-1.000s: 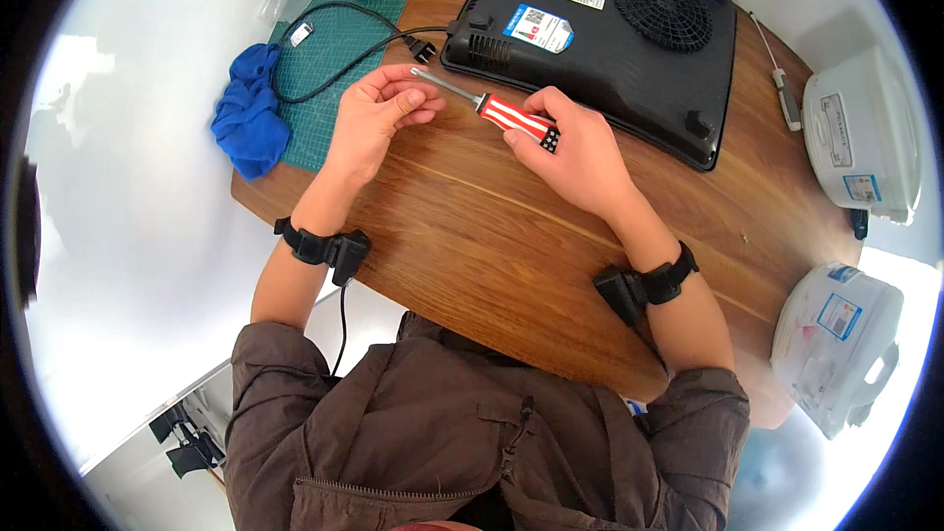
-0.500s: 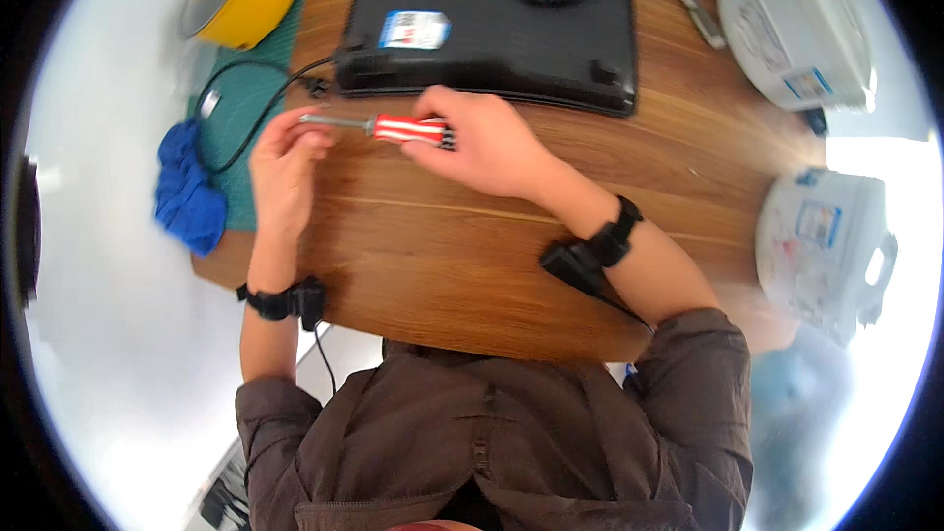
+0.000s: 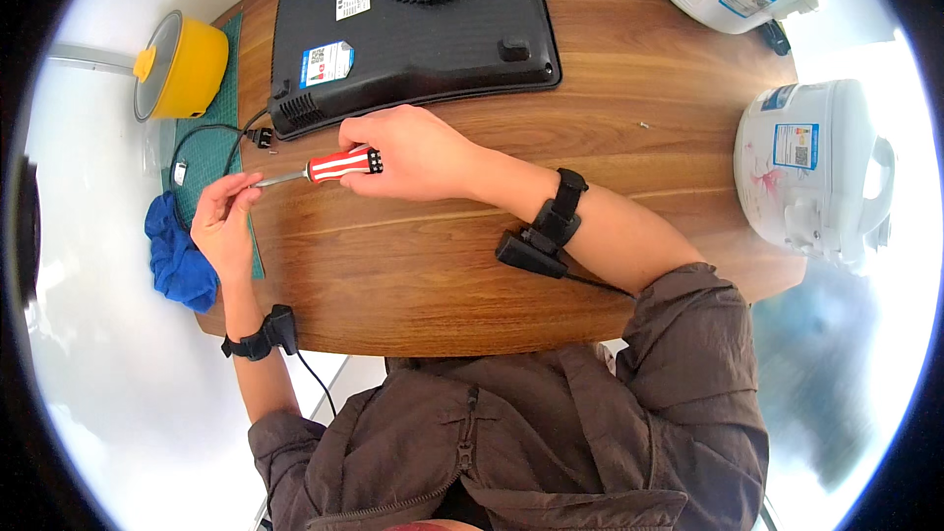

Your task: The person uses a screwdriver to remove screws from the bottom of a black portable electric heater, then places a yellow pot on top of it. The person then picks up a white rice cooker and uses the screwdriver to pry at its seam.

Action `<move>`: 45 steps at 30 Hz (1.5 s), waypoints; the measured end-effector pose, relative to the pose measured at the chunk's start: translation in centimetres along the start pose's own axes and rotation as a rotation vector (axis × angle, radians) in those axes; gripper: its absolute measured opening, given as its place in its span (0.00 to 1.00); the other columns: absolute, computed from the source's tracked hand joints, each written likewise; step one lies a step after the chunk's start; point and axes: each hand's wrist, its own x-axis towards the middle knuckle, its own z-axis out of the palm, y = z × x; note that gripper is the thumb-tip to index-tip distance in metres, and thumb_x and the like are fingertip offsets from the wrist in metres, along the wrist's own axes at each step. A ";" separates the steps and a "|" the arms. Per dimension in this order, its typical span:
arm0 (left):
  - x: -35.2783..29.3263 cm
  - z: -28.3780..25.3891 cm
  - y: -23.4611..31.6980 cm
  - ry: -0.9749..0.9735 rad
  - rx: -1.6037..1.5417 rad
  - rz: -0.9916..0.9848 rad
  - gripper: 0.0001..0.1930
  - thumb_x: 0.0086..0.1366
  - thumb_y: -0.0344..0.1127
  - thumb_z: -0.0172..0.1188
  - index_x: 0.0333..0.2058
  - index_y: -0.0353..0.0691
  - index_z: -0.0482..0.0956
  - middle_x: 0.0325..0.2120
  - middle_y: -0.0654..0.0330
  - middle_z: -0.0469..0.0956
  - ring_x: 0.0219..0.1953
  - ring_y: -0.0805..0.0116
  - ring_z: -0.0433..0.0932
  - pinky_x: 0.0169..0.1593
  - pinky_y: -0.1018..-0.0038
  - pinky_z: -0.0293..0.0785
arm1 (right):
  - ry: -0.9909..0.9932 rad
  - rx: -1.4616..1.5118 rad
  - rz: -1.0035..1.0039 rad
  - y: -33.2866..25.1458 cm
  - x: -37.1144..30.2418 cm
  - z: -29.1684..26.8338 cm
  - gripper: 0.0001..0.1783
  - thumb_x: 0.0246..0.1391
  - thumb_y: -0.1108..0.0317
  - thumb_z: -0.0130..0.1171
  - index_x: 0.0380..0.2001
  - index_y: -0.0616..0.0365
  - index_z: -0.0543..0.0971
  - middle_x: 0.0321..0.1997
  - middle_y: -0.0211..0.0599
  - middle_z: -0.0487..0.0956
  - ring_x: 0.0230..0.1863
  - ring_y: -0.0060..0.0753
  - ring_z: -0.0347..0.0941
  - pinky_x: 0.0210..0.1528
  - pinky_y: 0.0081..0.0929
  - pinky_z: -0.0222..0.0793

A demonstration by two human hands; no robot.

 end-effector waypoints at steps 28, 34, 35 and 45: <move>3.7 0.2 1.1 -0.198 0.531 0.674 0.12 0.59 0.23 0.67 0.42 0.37 0.82 0.36 0.57 0.83 0.38 0.55 0.84 0.40 0.66 0.82 | 0.065 0.071 0.125 -7.6 1.9 -3.6 0.18 0.56 0.77 0.67 0.50 0.62 0.77 0.47 0.32 0.78 0.46 0.27 0.79 0.49 0.28 0.77; 6.9 0.9 2.1 -0.117 0.437 0.663 0.11 0.61 0.29 0.70 0.42 0.39 0.84 0.33 0.58 0.83 0.36 0.57 0.83 0.39 0.65 0.79 | 0.367 0.020 -0.075 -12.3 6.7 -4.5 0.16 0.61 0.72 0.72 0.50 0.59 0.80 0.41 0.27 0.82 0.45 0.18 0.79 0.43 0.18 0.76; 7.4 1.1 2.1 -0.098 0.433 0.657 0.11 0.60 0.30 0.71 0.42 0.38 0.85 0.33 0.58 0.84 0.36 0.58 0.84 0.39 0.67 0.80 | 0.359 -0.192 -0.078 -13.1 7.4 -4.5 0.19 0.69 0.71 0.63 0.59 0.65 0.76 0.42 0.37 0.83 0.41 0.24 0.80 0.51 0.23 0.79; 7.4 0.6 -0.9 -0.141 0.091 0.351 0.07 0.64 0.27 0.71 0.39 0.33 0.84 0.34 0.59 0.88 0.34 0.71 0.85 0.39 0.74 0.81 | 0.020 -0.446 -0.472 -17.3 14.8 -0.4 0.22 0.55 0.76 0.69 0.53 0.62 0.75 0.39 0.52 0.81 0.31 0.50 0.80 0.34 0.38 0.73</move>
